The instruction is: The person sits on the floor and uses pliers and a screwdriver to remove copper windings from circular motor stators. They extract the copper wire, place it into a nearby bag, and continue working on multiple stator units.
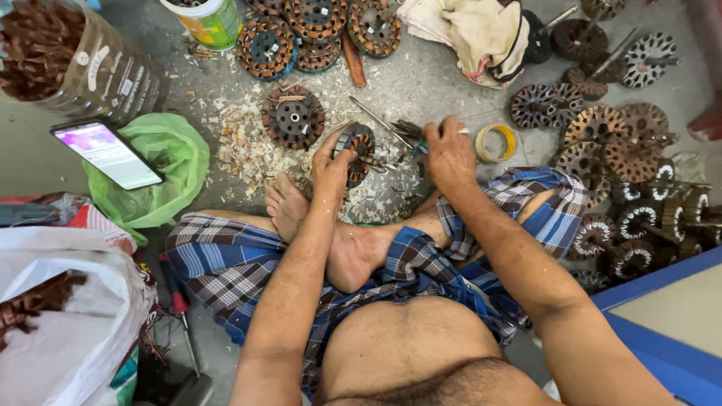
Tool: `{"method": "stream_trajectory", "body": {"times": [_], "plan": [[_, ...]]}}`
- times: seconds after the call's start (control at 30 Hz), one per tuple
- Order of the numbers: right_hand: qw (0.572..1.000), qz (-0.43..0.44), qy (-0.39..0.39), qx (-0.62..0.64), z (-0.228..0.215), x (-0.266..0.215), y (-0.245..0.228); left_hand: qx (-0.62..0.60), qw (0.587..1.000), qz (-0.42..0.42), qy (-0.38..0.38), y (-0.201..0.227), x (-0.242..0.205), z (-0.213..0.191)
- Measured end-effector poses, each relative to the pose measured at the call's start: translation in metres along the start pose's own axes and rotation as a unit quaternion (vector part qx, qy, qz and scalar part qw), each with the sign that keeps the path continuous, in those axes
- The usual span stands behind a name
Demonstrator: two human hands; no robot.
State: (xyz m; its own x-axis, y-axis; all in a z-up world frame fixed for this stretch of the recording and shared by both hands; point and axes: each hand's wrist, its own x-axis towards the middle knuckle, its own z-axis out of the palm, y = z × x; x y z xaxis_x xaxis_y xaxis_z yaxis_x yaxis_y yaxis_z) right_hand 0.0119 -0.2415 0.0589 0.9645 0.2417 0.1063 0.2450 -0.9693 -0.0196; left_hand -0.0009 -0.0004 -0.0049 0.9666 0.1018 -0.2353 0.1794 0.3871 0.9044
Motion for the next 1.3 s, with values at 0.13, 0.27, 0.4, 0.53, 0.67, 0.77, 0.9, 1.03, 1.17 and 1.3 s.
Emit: {"method": "stream_trajectory", "body": {"times": [0.13,0.27,0.4,0.53,0.67,0.77,0.9,1.03,1.17,1.3], "plan": [[0.993,-0.048,-0.050,-0.093,0.020,-0.006,0.004,0.120,0.986,0.101,-0.048,0.003,0.006,0.003],[0.985,-0.041,-0.042,-0.163,0.047,-0.006,0.018,0.311,0.925,0.209,-0.062,0.007,-0.001,0.004],[0.989,-0.026,0.002,-0.148,0.045,-0.001,0.027,0.320,0.930,0.177,-0.037,0.015,-0.008,0.005],[0.996,-0.014,-0.023,-0.080,0.021,-0.014,0.023,0.205,0.969,0.136,0.031,0.019,-0.007,0.000],[0.996,0.022,-0.086,0.016,-0.001,-0.020,0.017,0.182,0.977,0.105,0.032,0.017,-0.006,-0.001],[0.993,-0.036,-0.030,0.105,-0.015,-0.021,0.010,0.211,0.968,0.137,0.024,0.019,-0.003,0.003],[0.977,-0.012,0.059,0.204,-0.044,-0.020,0.004,0.228,0.964,0.134,0.027,0.018,-0.010,0.004],[0.919,-0.033,0.181,0.349,-0.097,-0.019,0.005,0.194,0.975,0.110,0.018,0.021,-0.012,0.005],[0.891,-0.007,0.224,0.395,-0.148,-0.030,-0.003,0.197,0.971,0.133,-0.001,0.020,-0.012,0.008],[0.903,-0.089,0.264,0.328,-0.176,-0.025,-0.015,0.180,0.966,0.186,-0.030,0.022,-0.010,0.010]]}}
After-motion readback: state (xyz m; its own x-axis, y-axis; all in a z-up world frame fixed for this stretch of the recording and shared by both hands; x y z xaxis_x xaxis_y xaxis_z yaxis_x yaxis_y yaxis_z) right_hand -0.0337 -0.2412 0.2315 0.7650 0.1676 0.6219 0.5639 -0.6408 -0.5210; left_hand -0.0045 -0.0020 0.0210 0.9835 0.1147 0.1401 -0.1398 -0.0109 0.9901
